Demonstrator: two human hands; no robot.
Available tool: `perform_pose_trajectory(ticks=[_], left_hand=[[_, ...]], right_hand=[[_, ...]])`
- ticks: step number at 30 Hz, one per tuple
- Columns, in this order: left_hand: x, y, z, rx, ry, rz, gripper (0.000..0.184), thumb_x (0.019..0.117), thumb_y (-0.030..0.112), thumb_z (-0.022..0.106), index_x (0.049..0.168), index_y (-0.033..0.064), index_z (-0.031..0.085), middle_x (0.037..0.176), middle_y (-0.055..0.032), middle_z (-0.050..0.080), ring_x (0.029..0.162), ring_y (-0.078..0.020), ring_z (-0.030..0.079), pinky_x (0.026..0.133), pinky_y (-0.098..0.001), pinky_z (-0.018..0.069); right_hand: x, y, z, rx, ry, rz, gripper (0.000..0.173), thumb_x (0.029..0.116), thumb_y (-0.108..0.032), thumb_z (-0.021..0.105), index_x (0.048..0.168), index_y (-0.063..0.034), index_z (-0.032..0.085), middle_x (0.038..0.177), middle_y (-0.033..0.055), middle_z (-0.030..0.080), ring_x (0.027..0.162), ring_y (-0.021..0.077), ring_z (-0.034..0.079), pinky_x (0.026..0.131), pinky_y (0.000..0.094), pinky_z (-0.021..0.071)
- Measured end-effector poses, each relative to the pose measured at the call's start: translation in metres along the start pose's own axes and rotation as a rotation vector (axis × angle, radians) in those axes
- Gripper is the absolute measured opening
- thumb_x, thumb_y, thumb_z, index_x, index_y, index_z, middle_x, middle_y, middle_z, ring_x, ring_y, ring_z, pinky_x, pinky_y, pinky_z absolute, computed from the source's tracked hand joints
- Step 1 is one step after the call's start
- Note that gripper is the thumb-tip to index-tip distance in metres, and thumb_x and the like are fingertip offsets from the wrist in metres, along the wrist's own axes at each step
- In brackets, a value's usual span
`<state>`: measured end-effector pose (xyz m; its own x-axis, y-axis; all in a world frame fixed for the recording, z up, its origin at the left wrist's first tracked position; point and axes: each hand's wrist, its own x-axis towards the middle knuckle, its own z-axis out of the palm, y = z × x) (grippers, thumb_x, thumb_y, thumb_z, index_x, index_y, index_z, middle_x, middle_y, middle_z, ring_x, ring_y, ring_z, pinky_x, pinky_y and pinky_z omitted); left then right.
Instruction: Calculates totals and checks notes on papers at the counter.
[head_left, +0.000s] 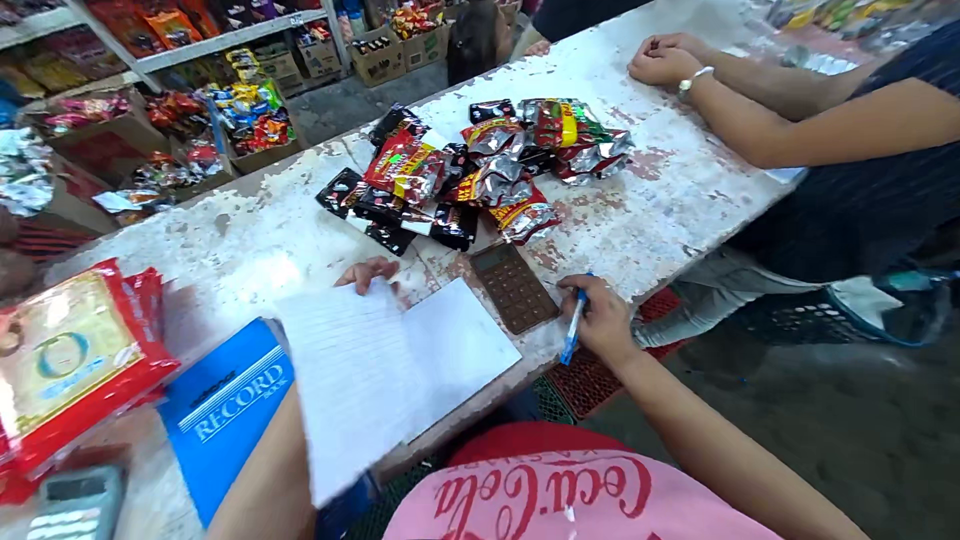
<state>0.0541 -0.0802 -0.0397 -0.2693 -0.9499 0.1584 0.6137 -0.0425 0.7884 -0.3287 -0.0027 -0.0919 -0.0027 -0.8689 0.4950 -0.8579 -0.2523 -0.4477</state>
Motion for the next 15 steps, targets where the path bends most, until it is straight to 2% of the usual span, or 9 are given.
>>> perform_pose_trajectory(ticks=[1, 2, 3, 4, 6, 9, 12, 13, 15], left_hand=[[-0.002, -0.005, 0.0, -0.21, -0.047, 0.038, 0.022, 0.0931, 0.023, 0.065, 0.073, 0.0213, 0.072, 0.102, -0.002, 0.077, 0.104, -0.0189, 0.073, 0.087, -0.0362, 0.0599], [-0.004, -0.013, -0.005, -0.373, -0.148, 0.099, 0.018, 0.0938, 0.029, 0.065, 0.088, 0.0192, 0.079, 0.114, -0.0066, 0.076, 0.115, -0.0261, 0.07, 0.094, -0.0439, 0.0587], [-0.006, -0.016, -0.003, -0.455, -0.176, 0.142, 0.021, 0.0937, 0.033, 0.064, 0.097, 0.019, 0.08, 0.12, -0.008, 0.074, 0.119, -0.0289, 0.068, 0.097, -0.0471, 0.0571], [-0.008, -0.017, -0.002, -0.501, -0.181, 0.16, 0.021, 0.0938, 0.034, 0.064, 0.1, 0.0199, 0.079, 0.122, -0.0083, 0.073, 0.12, -0.0299, 0.067, 0.099, -0.0477, 0.0562], [-0.008, -0.014, -0.004, -0.55, -0.168, 0.124, 0.017, 0.0914, 0.03, 0.067, 0.098, 0.0212, 0.08, 0.12, -0.0089, 0.074, 0.118, -0.0312, 0.068, 0.1, -0.0489, 0.0553], [-0.008, -0.013, -0.004, -0.545, -0.158, 0.098, 0.018, 0.0933, 0.029, 0.065, 0.099, 0.0203, 0.08, 0.121, -0.0112, 0.073, 0.117, -0.0335, 0.068, 0.099, -0.0506, 0.0556], [0.003, -0.018, -0.02, -0.526, -0.363, 0.088, 0.022, 0.0959, 0.03, 0.063, 0.102, 0.0176, 0.08, 0.126, -0.0091, 0.072, 0.124, -0.031, 0.065, 0.103, -0.049, 0.0537], [0.007, -0.02, -0.022, -0.515, -0.425, 0.095, 0.022, 0.0966, 0.029, 0.062, 0.103, 0.0168, 0.08, 0.125, -0.0083, 0.072, 0.124, -0.0301, 0.065, 0.103, -0.0486, 0.0535], [0.017, -0.026, -0.029, -0.466, -0.545, 0.134, 0.021, 0.0973, 0.026, 0.062, 0.103, 0.0148, 0.079, 0.113, -0.0063, 0.075, 0.115, -0.0265, 0.069, 0.101, -0.0468, 0.0545]], right_hand=[[0.0, -0.002, -0.001, -0.008, -0.012, 0.005, 0.028, 0.0968, -0.019, 0.054, 0.11, -0.0005, 0.071, 0.099, 0.0191, 0.073, 0.086, 0.0348, 0.072, 0.075, 0.0516, 0.0579], [0.0, -0.003, -0.002, -0.012, -0.015, 0.0, 0.029, 0.0972, -0.019, 0.054, 0.111, 0.0003, 0.07, 0.1, 0.0206, 0.073, 0.087, 0.0367, 0.072, 0.075, 0.0534, 0.0579], [0.001, -0.004, -0.002, -0.008, -0.013, -0.013, 0.029, 0.0981, -0.019, 0.053, 0.111, 0.0014, 0.07, 0.1, 0.022, 0.073, 0.087, 0.0381, 0.072, 0.075, 0.0543, 0.0577], [0.002, -0.005, -0.002, -0.004, -0.003, -0.027, 0.03, 0.0979, -0.019, 0.052, 0.111, 0.0019, 0.069, 0.099, 0.023, 0.072, 0.085, 0.0389, 0.071, 0.074, 0.0546, 0.0573], [0.002, -0.006, -0.001, 0.003, 0.003, -0.038, 0.032, 0.0977, -0.019, 0.051, 0.111, 0.0024, 0.069, 0.097, 0.024, 0.072, 0.082, 0.0395, 0.071, 0.071, 0.0554, 0.0566], [0.003, -0.007, -0.002, 0.011, 0.013, -0.04, 0.032, 0.0972, -0.02, 0.05, 0.11, 0.0019, 0.07, 0.095, 0.0239, 0.071, 0.079, 0.0397, 0.07, 0.069, 0.0552, 0.0558], [0.003, -0.007, -0.002, 0.004, 0.029, -0.04, 0.033, 0.0958, -0.02, 0.05, 0.109, 0.0016, 0.07, 0.092, 0.0233, 0.071, 0.077, 0.0392, 0.07, 0.067, 0.0548, 0.055], [0.003, -0.007, -0.001, 0.001, 0.034, -0.042, 0.033, 0.096, -0.02, 0.05, 0.109, 0.0014, 0.07, 0.092, 0.023, 0.071, 0.076, 0.0391, 0.069, 0.067, 0.0545, 0.0549], [0.002, -0.006, -0.001, -0.004, 0.038, -0.048, 0.032, 0.0963, -0.02, 0.05, 0.109, 0.001, 0.07, 0.093, 0.0227, 0.071, 0.076, 0.0388, 0.069, 0.066, 0.054, 0.0548]])
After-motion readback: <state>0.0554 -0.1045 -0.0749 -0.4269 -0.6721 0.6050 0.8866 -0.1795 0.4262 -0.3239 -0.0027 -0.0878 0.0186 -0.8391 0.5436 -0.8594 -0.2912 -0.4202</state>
